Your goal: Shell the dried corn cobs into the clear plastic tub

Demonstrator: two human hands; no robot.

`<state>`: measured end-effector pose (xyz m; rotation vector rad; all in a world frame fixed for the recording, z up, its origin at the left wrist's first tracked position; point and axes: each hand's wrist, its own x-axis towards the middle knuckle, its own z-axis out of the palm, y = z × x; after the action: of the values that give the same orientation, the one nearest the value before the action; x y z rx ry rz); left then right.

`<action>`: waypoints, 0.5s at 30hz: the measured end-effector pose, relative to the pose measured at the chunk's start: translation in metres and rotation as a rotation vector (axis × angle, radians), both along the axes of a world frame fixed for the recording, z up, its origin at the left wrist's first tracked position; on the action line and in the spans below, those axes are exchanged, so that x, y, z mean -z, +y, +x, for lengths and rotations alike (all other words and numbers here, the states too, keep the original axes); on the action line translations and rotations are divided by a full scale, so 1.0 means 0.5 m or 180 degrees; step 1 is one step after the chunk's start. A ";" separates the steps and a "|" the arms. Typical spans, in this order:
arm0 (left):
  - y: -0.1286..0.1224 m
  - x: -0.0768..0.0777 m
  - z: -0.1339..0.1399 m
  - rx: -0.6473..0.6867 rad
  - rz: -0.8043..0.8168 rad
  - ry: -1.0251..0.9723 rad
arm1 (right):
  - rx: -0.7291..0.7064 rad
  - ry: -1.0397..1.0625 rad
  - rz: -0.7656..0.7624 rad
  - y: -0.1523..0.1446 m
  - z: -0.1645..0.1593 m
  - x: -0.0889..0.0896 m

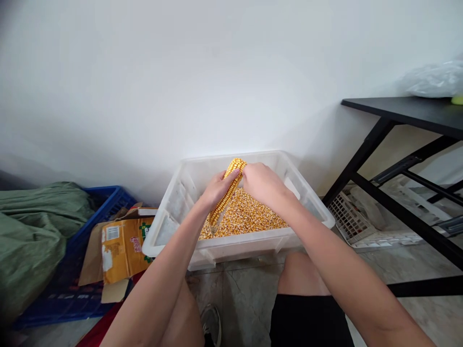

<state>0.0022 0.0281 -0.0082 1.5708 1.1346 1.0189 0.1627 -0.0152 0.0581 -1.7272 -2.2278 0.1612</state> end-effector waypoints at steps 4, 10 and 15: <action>-0.002 -0.009 -0.005 0.0237 -0.0464 -0.0491 | -0.0386 0.0542 0.0105 0.006 0.021 0.021; -0.005 -0.018 -0.010 0.0287 -0.0872 -0.0632 | -0.0520 0.1161 0.0330 0.008 0.028 0.062; -0.002 -0.019 -0.014 0.0214 -0.0827 -0.0619 | -0.0377 0.1601 -0.0171 0.009 0.048 0.062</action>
<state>-0.0047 0.0270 0.0013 1.2672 1.0278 0.9176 0.1867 -0.0105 0.0270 -1.3835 -1.9572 0.6143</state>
